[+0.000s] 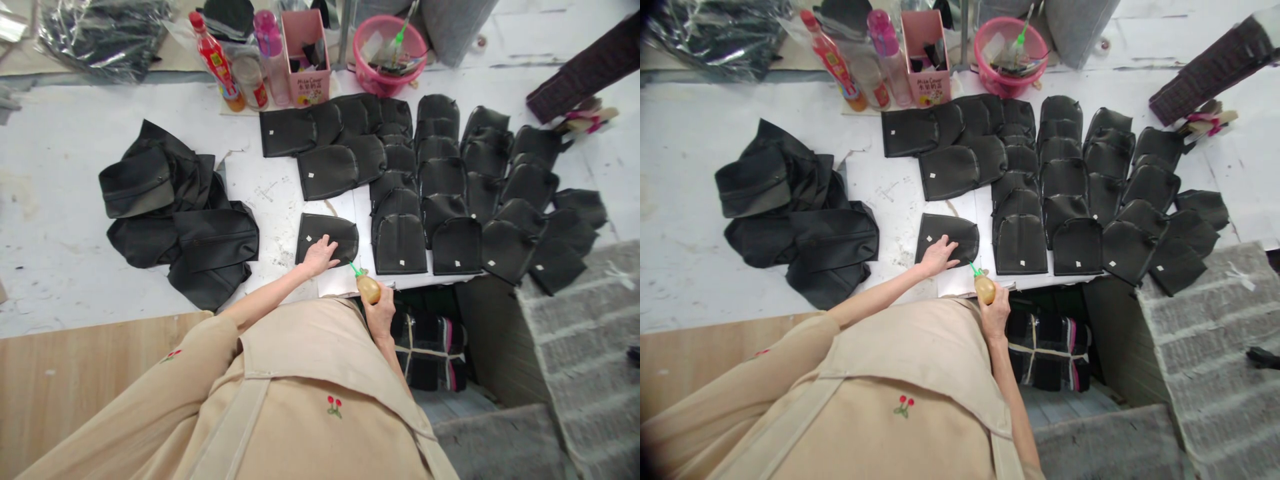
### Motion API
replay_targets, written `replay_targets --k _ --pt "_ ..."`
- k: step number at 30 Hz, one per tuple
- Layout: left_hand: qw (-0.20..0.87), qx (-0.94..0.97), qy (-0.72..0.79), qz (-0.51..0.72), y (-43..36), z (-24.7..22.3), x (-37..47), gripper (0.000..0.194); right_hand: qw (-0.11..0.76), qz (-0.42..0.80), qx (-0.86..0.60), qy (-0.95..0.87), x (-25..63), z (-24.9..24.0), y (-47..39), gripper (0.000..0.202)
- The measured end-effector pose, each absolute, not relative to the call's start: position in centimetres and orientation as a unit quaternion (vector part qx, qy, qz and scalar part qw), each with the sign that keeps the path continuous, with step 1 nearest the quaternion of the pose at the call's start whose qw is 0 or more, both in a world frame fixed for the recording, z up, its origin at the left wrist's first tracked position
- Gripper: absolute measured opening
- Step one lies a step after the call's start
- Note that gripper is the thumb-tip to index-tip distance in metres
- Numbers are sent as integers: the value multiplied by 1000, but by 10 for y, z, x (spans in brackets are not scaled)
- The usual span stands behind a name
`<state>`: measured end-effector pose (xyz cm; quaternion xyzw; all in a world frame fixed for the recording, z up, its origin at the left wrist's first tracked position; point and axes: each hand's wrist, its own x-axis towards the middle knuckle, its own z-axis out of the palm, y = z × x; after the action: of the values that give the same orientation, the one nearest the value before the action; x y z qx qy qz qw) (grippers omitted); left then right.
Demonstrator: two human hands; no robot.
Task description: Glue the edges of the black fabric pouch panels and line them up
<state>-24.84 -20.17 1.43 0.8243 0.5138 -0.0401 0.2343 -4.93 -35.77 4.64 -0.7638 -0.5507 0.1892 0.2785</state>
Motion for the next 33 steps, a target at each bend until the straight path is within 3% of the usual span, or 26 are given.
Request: replay_targets --k 16,29,33 --pt "227 818 527 -49 -202 17 -245 46 290 221 -751 -550 -63 45 -359 49" --pt "260 809 527 -11 -199 9 -251 48 294 230 -730 -573 -75 37 -357 48" --pt "314 797 515 30 -196 5 -258 46 296 226 -727 -576 -82 34 -358 48"
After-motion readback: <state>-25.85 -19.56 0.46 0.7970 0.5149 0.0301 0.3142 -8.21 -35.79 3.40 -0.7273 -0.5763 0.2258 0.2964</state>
